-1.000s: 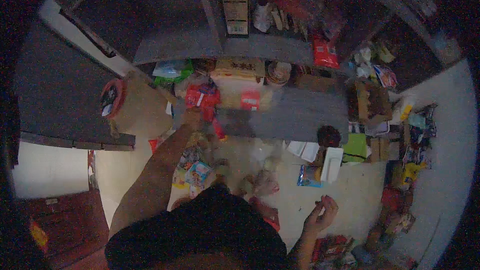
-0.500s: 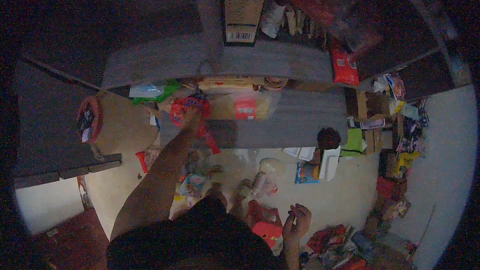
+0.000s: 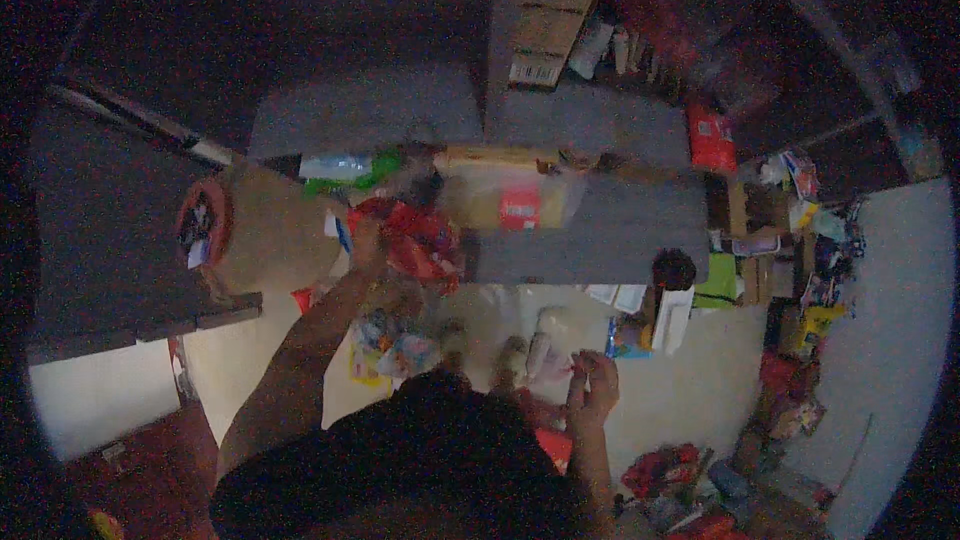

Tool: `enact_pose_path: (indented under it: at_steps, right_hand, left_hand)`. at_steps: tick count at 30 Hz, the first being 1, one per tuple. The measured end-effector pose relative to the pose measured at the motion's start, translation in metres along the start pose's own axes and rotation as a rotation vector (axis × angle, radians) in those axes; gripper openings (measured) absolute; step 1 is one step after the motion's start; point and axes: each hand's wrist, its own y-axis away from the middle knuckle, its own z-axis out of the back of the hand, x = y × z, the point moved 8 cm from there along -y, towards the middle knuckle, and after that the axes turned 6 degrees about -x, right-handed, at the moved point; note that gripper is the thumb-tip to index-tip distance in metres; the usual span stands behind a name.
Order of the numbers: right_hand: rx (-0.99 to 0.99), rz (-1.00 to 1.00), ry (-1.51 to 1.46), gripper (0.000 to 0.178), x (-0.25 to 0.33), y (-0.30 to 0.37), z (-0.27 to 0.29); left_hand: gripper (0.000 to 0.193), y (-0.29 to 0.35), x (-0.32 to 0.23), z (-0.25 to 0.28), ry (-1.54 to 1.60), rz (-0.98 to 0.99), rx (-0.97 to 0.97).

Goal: The person organizes various items in a cluttered room, picking up packages and containers from the floor and shelves to place them on a metal shelf. The person also handles a roll of tape and a small white bottle, and briefly washes a dark object in a pink basin.

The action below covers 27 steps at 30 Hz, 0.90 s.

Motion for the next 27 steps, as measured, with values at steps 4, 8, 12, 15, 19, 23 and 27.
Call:
enact_pose_path:
  at_steps: [4,8,12,15,19,23,27]
  right_hand:
    - [0.063,-0.001,-0.134,0.014,-0.014,-0.011,-0.021]
    - [0.15,-0.454,-0.557,0.016,-0.066,-0.003,-0.056]
    - [0.764,-1.235,-1.612,0.041,-0.089,0.043,-0.138]
    - [1.065,-1.017,-1.909,0.06,-0.004,0.022,-0.133]
    - [0.899,-0.921,-1.817,0.06,-0.001,0.01,-0.106]
    - [0.827,-0.903,-1.78,0.06,-0.038,0.024,-0.076]
    - [0.712,-0.859,-1.83,0.059,-0.043,0.015,-0.05]
  left_hand:
    - [0.012,0.031,0.029,0.012,0.42,0.479,0.008]
    - [0.016,0.009,-0.078,0.089,0.356,0.193,-0.071]
    - [0.018,-0.026,-0.195,0.158,0.498,0.219,0.077]
    - [0.015,-0.035,-0.254,0.193,0.653,0.045,0.191]
    - [0.019,-0.054,-0.35,0.218,0.548,-0.161,0.211]
    - [0.03,-0.042,-0.397,0.203,0.488,-0.166,0.126]
    - [0.038,0.004,-0.442,0.223,0.206,-0.617,-0.113]
